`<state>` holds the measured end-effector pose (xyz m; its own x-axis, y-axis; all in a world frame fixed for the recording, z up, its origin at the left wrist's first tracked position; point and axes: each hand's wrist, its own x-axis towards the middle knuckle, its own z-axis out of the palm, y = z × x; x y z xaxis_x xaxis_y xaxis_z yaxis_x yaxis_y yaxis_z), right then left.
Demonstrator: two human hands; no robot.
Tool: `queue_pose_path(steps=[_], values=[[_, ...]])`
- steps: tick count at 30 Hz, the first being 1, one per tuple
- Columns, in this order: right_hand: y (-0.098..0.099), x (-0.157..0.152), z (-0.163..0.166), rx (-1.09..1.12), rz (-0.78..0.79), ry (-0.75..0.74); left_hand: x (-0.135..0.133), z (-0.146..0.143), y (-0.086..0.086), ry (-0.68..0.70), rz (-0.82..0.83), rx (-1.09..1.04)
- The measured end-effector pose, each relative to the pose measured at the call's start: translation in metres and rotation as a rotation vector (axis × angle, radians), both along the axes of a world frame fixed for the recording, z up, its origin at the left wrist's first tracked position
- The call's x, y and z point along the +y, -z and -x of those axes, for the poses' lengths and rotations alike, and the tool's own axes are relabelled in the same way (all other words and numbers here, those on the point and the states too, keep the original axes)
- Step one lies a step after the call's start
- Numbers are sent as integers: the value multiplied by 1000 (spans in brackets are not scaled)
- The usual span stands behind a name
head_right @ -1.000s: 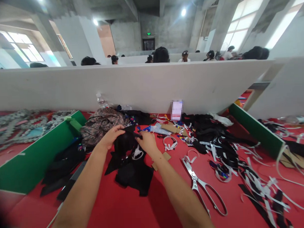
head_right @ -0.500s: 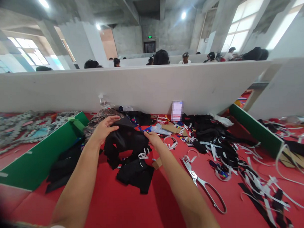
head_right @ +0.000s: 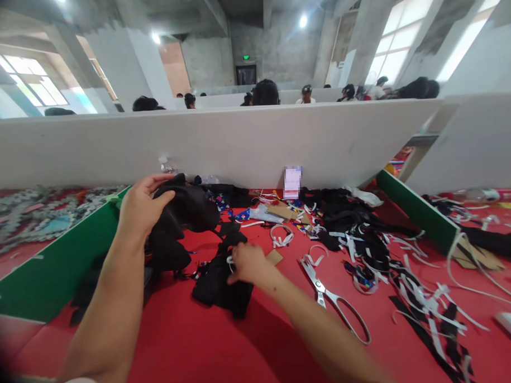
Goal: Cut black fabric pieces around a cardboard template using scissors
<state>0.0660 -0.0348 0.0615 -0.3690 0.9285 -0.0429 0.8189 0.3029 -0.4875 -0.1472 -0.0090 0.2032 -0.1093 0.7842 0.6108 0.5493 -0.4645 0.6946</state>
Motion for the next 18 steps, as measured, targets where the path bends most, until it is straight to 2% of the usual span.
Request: queue_pose_path(steps=[2,5,9,12,15,18], values=[[11,-11,15,-98,34,-34,-2,-4,-3,-16,9,3],[22,10,32,-162,-4,2,-4,-7,-7,-40,19,19],[15,67,33,-182,-105,131,-9,-9,-9,-62,13,76],[5,87,25,-168,-148,161,-14,-9,-9,-71,13,145],[4,77,15,-131,-169,145,-18,-13,-7,-52,16,166],[10,50,9,-62,-155,28,-22,-21,-7,-13,37,182]])
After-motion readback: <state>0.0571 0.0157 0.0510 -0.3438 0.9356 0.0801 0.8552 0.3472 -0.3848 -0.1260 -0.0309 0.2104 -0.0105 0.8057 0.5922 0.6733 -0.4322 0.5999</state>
